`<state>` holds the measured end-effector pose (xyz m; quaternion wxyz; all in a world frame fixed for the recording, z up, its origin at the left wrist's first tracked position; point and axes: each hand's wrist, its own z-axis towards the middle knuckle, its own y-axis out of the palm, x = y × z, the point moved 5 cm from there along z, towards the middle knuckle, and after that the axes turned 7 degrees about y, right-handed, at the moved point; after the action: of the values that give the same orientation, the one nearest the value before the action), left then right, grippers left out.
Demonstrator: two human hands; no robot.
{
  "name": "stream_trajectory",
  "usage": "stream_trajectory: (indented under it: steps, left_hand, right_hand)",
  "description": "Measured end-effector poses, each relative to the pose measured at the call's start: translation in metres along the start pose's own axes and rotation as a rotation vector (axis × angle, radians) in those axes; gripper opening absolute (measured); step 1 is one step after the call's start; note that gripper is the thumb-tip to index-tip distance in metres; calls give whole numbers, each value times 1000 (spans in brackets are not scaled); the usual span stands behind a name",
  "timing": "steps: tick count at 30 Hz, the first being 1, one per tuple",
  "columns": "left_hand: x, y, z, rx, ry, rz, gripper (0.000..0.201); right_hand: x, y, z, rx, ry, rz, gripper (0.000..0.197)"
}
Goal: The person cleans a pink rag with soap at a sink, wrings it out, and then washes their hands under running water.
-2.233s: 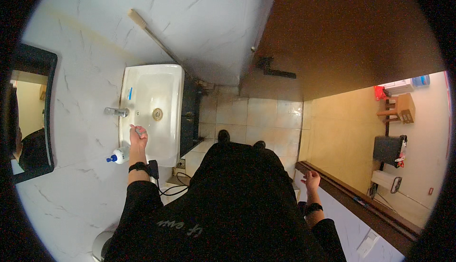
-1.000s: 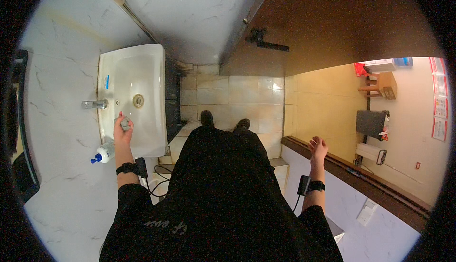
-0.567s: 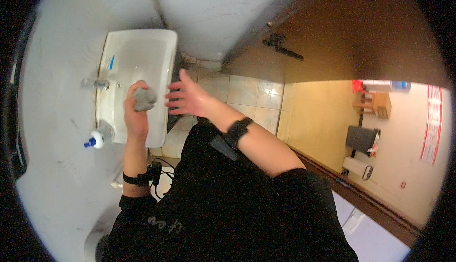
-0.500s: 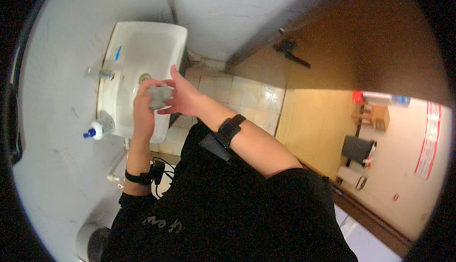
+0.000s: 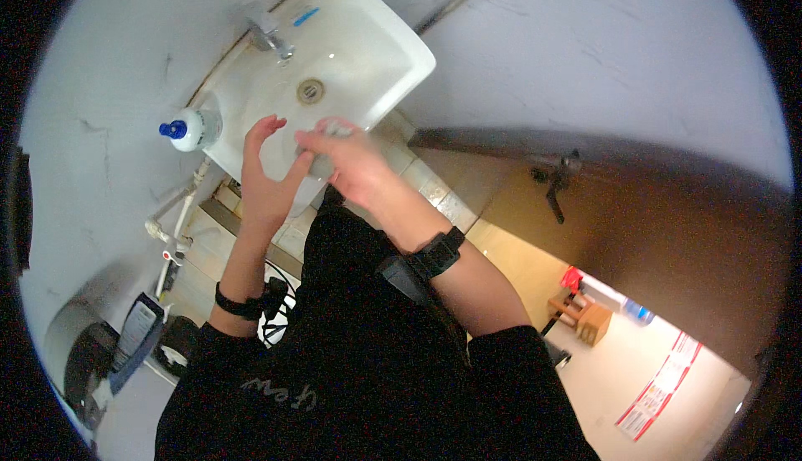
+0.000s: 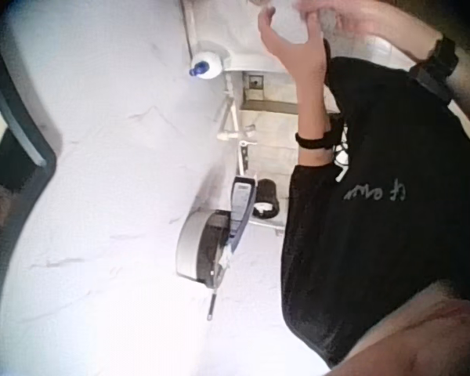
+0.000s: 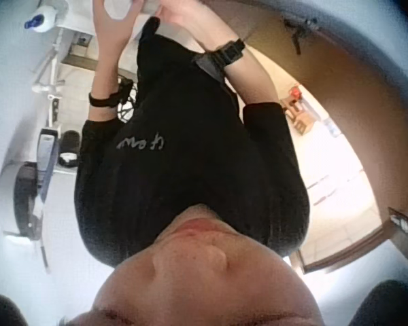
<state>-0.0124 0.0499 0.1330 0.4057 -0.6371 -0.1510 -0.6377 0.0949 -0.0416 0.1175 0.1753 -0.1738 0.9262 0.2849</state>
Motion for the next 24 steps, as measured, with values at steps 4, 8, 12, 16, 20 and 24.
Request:
stream_trajectory:
  steps: [4, 8, 12, 16, 20, 24]
  left_hand:
    - [-44, -28, -21, 20, -198, -271, 38]
    - [-76, -31, -44, 9, -353, -426, 31]
    - [-57, -17, -45, -25, -328, -299, 24]
    - [-21, -5, -28, -79, -62, -130, 18]
    - [-6, 6, -14, -44, 66, -25, 23]
    - [-3, 5, -7, 58, 215, 53, 25]
  right_hand:
    - [-54, -9, 20, 261, -137, -84, 18]
    - [-83, 5, 30, 301, -231, -340, 34]
    - [-88, 17, 38, 265, -249, -535, 36]
    - [-50, 29, 27, 359, -124, -717, 41]
    - [-17, 20, 30, 309, -73, -510, 44]
    - [-3, 14, 19, 165, -28, -240, 38]
